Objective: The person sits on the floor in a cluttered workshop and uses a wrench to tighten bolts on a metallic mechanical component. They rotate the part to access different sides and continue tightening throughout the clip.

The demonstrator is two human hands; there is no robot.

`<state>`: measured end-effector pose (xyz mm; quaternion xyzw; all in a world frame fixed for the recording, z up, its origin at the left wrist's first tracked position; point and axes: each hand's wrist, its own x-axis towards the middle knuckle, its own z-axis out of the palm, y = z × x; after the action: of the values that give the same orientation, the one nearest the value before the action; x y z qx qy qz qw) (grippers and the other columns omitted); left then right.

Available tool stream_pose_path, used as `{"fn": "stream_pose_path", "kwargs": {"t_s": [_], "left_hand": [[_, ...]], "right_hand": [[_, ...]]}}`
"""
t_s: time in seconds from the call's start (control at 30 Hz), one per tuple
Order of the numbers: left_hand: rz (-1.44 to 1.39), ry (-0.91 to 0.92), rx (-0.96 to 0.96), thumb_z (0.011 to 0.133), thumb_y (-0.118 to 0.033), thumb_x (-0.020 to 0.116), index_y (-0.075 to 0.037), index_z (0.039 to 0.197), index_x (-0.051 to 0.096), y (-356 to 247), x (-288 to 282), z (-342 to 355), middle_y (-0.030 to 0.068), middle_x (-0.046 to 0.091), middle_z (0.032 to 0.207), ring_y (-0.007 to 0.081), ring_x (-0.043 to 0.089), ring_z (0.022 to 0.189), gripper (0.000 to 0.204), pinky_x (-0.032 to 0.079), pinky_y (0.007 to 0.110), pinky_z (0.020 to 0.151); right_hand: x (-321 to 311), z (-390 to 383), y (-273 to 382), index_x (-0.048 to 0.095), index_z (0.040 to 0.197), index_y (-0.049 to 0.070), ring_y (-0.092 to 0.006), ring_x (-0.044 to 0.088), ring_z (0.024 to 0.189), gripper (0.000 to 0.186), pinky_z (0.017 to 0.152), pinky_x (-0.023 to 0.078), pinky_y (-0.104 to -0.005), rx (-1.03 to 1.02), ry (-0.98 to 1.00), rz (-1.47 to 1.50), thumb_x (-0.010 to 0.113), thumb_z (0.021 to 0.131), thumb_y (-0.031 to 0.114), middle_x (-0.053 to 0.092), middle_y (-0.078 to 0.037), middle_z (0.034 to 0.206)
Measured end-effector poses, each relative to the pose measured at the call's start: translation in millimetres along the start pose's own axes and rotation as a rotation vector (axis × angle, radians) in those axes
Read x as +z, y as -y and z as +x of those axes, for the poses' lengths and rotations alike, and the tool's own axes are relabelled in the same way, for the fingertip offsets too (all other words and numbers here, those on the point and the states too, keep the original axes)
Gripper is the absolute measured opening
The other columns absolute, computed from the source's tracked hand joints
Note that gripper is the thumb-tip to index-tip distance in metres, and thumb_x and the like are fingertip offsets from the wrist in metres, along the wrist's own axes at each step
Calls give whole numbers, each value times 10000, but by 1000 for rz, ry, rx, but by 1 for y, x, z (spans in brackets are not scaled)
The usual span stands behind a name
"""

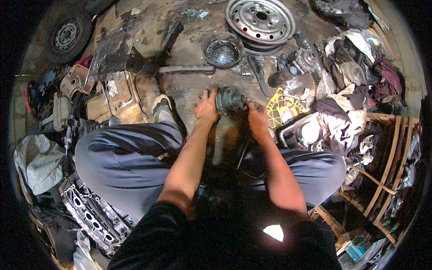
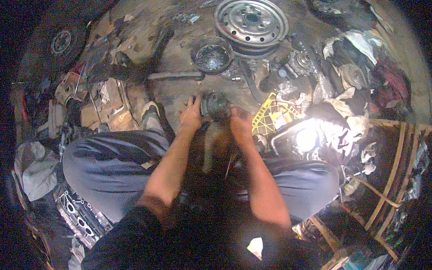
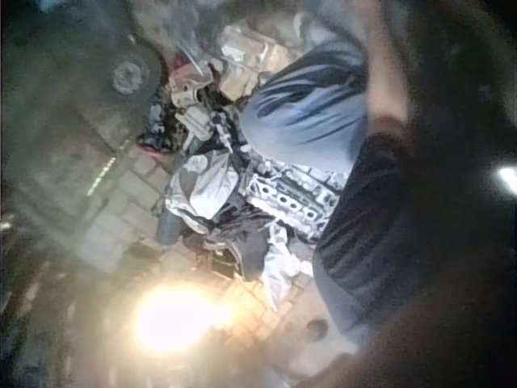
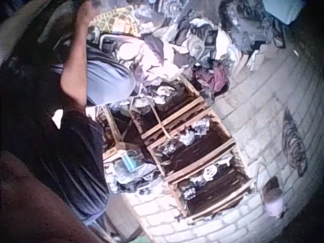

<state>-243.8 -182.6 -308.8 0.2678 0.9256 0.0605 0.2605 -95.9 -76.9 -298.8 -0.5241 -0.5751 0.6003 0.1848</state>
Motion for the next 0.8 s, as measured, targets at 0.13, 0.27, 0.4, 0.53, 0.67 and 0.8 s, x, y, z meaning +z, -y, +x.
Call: {"fn": "stream_pose_path", "kwargs": {"t_s": [0.13,0.27,0.4,0.53,0.67,0.8], "left_hand": [[95,-92,192,671,-474,860,-230,1455,396,-23,-4,3,85,485,1431,417,372,1380,943,317,632,1088],[103,-90,370,774,-568,750,-109,1397,424,-55,6,28,101,506,1409,402,412,1355,840,279,633,1110],[123,-57,361,819,-525,732,-75,1379,431,-80,19,40,118,513,1399,354,459,1332,779,310,606,1097],[122,-96,404,812,-533,728,-67,1390,427,-75,20,44,130,529,1371,341,474,1314,800,318,619,1092],[66,-179,480,794,-524,744,-28,1343,466,-51,20,41,145,560,1299,366,495,1261,790,372,567,1070],[-78,-316,601,762,-467,797,42,1198,554,-1,2,28,198,587,1174,392,533,1133,712,446,481,988]], "right_hand": [[-15,2,1,698,853,14,-165,571,708,381,717,449,-307,64,39,24,622,968,369,654,-37,729],[-34,4,0,712,922,13,-183,617,747,329,754,484,-338,70,4,51,644,955,334,701,-68,813],[-42,8,-3,698,887,9,-168,586,721,360,700,460,-337,26,-51,13,641,951,359,661,-58,777],[-32,15,1,672,739,21,-133,485,607,415,596,390,-309,-20,-75,140,623,959,369,554,1,624],[-29,18,11,671,733,44,-129,495,581,434,561,379,-294,-119,-13,68,609,964,407,553,3,633],[-29,15,25,679,729,67,-124,493,558,441,498,369,-307,-215,-81,-42,613,958,438,566,-10,645]]}}
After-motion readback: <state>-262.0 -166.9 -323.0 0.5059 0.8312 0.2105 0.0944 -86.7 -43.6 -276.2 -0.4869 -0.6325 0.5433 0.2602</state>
